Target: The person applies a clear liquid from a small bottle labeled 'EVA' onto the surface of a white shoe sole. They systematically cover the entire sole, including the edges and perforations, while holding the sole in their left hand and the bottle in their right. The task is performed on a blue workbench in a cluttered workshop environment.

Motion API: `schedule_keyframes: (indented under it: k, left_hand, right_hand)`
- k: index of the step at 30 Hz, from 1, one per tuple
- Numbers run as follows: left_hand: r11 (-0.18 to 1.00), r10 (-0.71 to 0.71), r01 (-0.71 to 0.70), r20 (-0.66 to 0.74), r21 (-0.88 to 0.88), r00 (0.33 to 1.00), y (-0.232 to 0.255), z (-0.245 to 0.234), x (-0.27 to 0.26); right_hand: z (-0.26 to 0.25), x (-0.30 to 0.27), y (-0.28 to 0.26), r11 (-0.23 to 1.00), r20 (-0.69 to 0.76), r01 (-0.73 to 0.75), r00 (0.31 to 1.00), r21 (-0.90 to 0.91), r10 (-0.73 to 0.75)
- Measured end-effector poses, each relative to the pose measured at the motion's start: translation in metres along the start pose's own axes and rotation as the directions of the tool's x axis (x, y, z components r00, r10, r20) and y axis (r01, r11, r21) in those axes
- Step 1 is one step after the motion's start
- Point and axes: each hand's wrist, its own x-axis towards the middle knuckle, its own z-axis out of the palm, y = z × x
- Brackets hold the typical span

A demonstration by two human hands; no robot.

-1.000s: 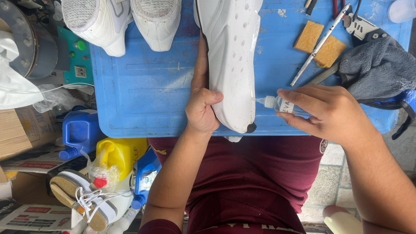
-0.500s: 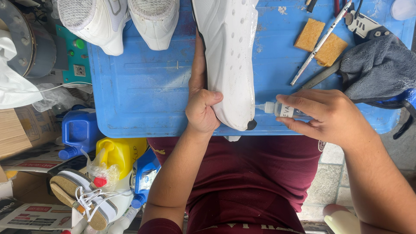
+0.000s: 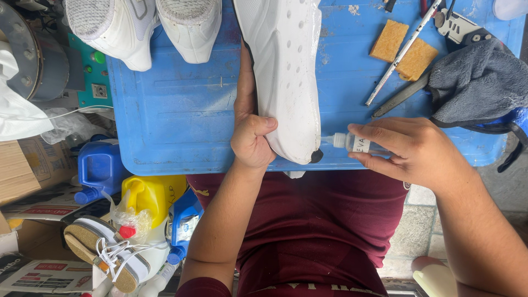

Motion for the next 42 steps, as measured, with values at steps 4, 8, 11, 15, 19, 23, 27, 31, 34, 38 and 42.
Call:
schedule_keyframes:
  k: [4, 8, 11, 15, 19, 23, 27, 31, 34, 38, 42]
  left_hand:
    - [1.000, 0.007, -0.007, 0.001, 0.005, 1.000, 0.000, 0.001, 0.000]
    - [1.000, 0.001, -0.001, -0.004, 0.017, 1.000, 0.001, 0.000, -0.001]
    - [1.000, 0.007, -0.007, 0.005, 0.023, 1.000, 0.001, -0.001, 0.001]
    - [1.000, -0.007, 0.007, -0.009, 0.008, 1.000, 0.001, -0.002, 0.003]
    - [1.000, 0.000, 0.000, -0.014, 0.019, 1.000, 0.000, -0.002, 0.004]
    - [1.000, 0.005, -0.005, -0.009, 0.014, 1.000, 0.000, -0.001, 0.003]
    - [1.000, -0.004, 0.004, -0.017, -0.005, 1.000, 0.000, -0.002, 0.004]
    - [1.000, -0.005, 0.005, -0.018, 0.004, 1.000, 0.000, -0.001, 0.004]
    - [1.000, -0.011, 0.012, -0.021, 0.016, 1.000, 0.001, 0.000, 0.004]
    - [0.999, -0.017, 0.018, -0.022, 0.047, 1.000, 0.003, 0.001, 0.006]
    - [0.998, -0.051, 0.052, -0.045, 0.019, 0.998, 0.008, 0.007, 0.007]
  right_hand:
    - [-0.001, 0.000, -0.002, 0.999, 0.012, -0.030, 0.999, -0.011, 0.030]
    - [-0.001, -0.001, -0.002, 0.998, 0.013, 0.025, 1.000, 0.063, -0.026]
    - [-0.001, -0.003, 0.001, 0.998, 0.031, 0.008, 0.999, 0.064, -0.010]
    - [-0.001, -0.001, 0.004, 0.996, 0.024, 0.050, 0.998, 0.074, -0.052]
    - [-0.004, 0.002, 0.002, 1.000, 0.021, -0.004, 1.000, -0.030, 0.005]
    - [-0.004, 0.002, 0.002, 0.999, 0.036, 0.024, 0.999, 0.026, -0.025]
    - [-0.001, -0.003, 0.003, 0.998, 0.036, 0.033, 0.999, 0.056, -0.035]
    - [-0.001, -0.002, 0.003, 0.998, 0.016, 0.051, 0.999, 0.046, -0.052]
    - [-0.003, 0.003, 0.001, 0.998, 0.013, -0.031, 0.999, -0.049, 0.032]
    - [-0.004, 0.009, 0.002, 0.993, -0.029, 0.021, 0.999, -0.113, -0.025]
    - [-0.003, 0.011, 0.007, 0.975, -0.081, 0.089, 0.991, -0.201, -0.107]
